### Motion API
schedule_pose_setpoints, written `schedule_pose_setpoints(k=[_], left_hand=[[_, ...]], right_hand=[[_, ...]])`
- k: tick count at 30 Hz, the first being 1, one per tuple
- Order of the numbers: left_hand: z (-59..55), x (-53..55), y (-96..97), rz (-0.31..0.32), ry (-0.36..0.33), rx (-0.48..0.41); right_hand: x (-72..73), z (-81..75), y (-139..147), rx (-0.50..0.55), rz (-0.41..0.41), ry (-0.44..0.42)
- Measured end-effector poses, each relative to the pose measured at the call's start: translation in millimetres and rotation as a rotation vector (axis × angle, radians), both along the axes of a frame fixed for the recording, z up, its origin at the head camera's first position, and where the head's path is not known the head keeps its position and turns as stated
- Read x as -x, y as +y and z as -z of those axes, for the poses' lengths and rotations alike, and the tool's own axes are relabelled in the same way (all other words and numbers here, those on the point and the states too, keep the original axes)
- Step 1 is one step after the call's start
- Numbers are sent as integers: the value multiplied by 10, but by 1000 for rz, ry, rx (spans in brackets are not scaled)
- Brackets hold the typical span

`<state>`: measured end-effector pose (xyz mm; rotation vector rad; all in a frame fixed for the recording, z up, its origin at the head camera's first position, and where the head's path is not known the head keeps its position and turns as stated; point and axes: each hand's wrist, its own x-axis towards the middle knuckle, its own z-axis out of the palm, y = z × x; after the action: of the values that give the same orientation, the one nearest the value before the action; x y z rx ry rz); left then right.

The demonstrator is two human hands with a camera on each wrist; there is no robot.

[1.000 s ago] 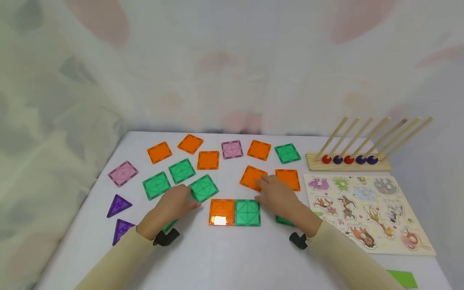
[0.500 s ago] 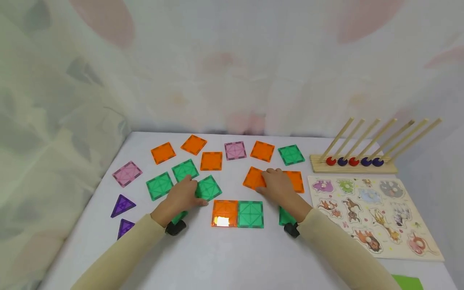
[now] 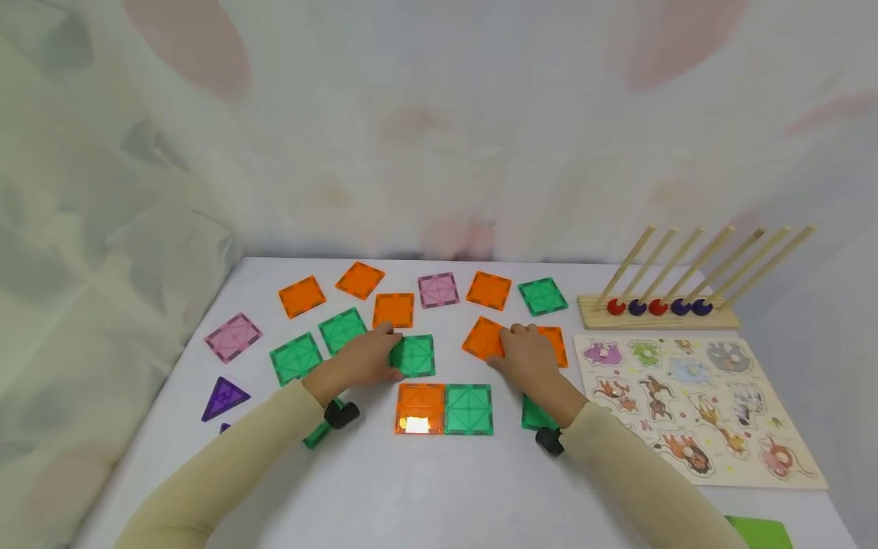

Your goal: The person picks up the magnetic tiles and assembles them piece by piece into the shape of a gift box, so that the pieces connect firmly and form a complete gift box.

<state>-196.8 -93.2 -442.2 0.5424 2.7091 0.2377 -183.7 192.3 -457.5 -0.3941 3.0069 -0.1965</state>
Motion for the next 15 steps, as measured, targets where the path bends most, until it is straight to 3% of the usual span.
schedule_pose_setpoints(k=[6,12,15], left_hand=[[60,13,78,95,-6,-62],[50,0,87,46,-12,-75],[12,-66,66,24,48,-60]], right_hand=[[-44,33,7,22,-11,19],[-10,34,19,22,-27,37],[32,28,34,35,-43,48]])
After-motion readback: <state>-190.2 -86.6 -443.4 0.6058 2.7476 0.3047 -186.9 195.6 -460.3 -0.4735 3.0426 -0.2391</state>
